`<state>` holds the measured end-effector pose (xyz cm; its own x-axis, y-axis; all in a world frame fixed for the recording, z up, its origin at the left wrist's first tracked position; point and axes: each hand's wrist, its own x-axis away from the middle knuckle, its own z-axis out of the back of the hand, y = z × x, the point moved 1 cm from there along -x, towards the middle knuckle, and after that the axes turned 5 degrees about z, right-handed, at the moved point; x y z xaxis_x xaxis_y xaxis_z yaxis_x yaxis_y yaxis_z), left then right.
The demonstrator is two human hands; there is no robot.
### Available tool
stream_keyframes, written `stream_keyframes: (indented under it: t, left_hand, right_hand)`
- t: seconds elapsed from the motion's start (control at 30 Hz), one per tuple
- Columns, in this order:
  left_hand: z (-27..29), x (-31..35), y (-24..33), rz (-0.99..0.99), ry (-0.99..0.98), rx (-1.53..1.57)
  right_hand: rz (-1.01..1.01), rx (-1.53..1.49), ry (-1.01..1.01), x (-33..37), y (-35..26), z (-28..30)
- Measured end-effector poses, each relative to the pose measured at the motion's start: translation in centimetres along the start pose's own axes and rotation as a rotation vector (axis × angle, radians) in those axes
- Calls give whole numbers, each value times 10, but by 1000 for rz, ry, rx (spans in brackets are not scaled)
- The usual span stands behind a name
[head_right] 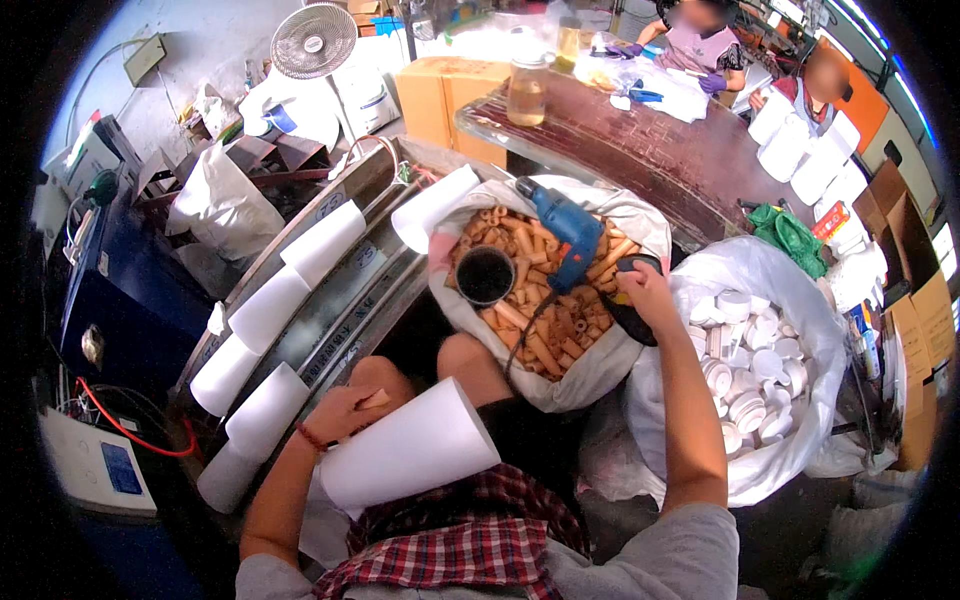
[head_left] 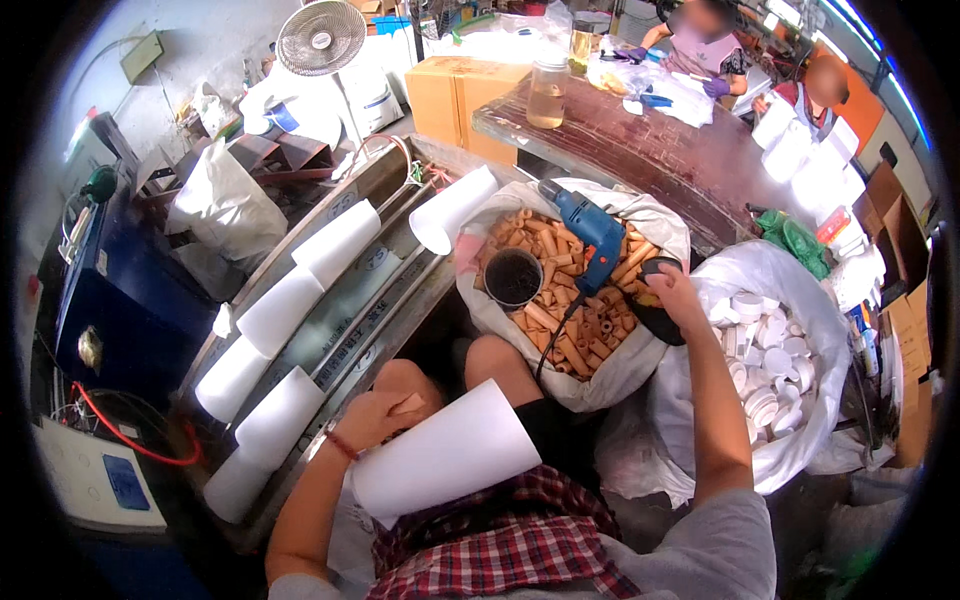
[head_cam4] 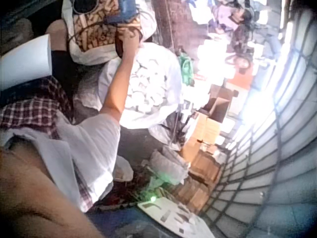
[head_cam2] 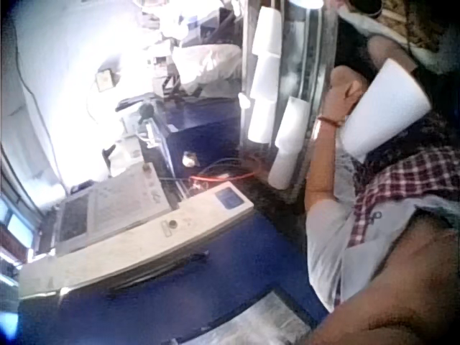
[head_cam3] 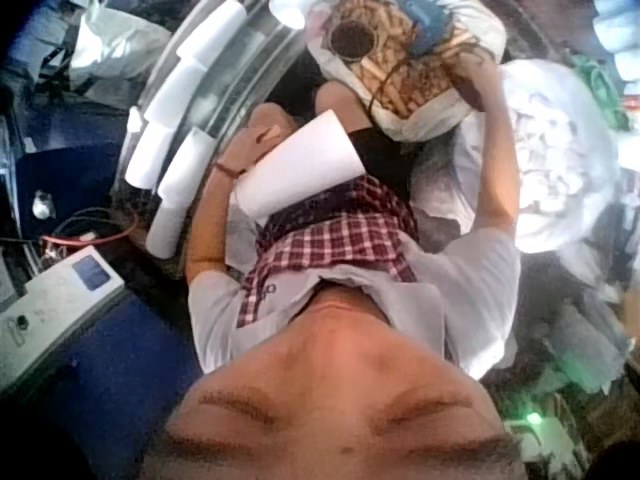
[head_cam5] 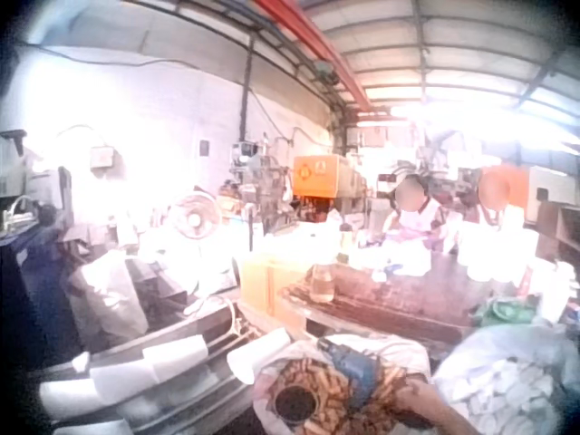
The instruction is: The person cleans plastic cones with a cloth, attaches a wooden handle to a pre-drilled hole, and uses a handheld power drill to secure the handle with a screw.
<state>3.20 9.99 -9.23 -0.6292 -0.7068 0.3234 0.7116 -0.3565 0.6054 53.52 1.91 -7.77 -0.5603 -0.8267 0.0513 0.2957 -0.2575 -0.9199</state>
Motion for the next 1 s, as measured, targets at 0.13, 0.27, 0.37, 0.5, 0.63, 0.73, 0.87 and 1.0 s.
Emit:
stream_keyframes:
  t: [0.13,0.27,0.37,0.5,0.63,0.73,0.87,1.0]
  left_hand:
    - [-4,-41,4,-302,51,-422]
    - [12,-87,44,-452,122,-359]
    - [13,-138,65,-378,255,-352]
    - [-12,-218,102,-648,241,-561]
    - [-35,-262,108,-700,127,-796]
    - [-38,-272,104,-701,90,-804]
    - [-38,-276,93,-653,83,-692]
    - [-32,-275,89,-591,153,-428]
  right_hand:
    - [-259,-546,-128,-50,39,-37]
    - [-277,-626,-92,-94,67,-57]
    - [-353,-727,-52,-103,58,-76]
    - [-441,-931,-38,-108,44,-90]
    - [-403,-988,81,-103,33,-98]
    - [-437,-884,39,-98,27,-94]
    - [-376,-994,-19,-105,40,-103]
    - [-355,-1047,15,-90,32,-98]
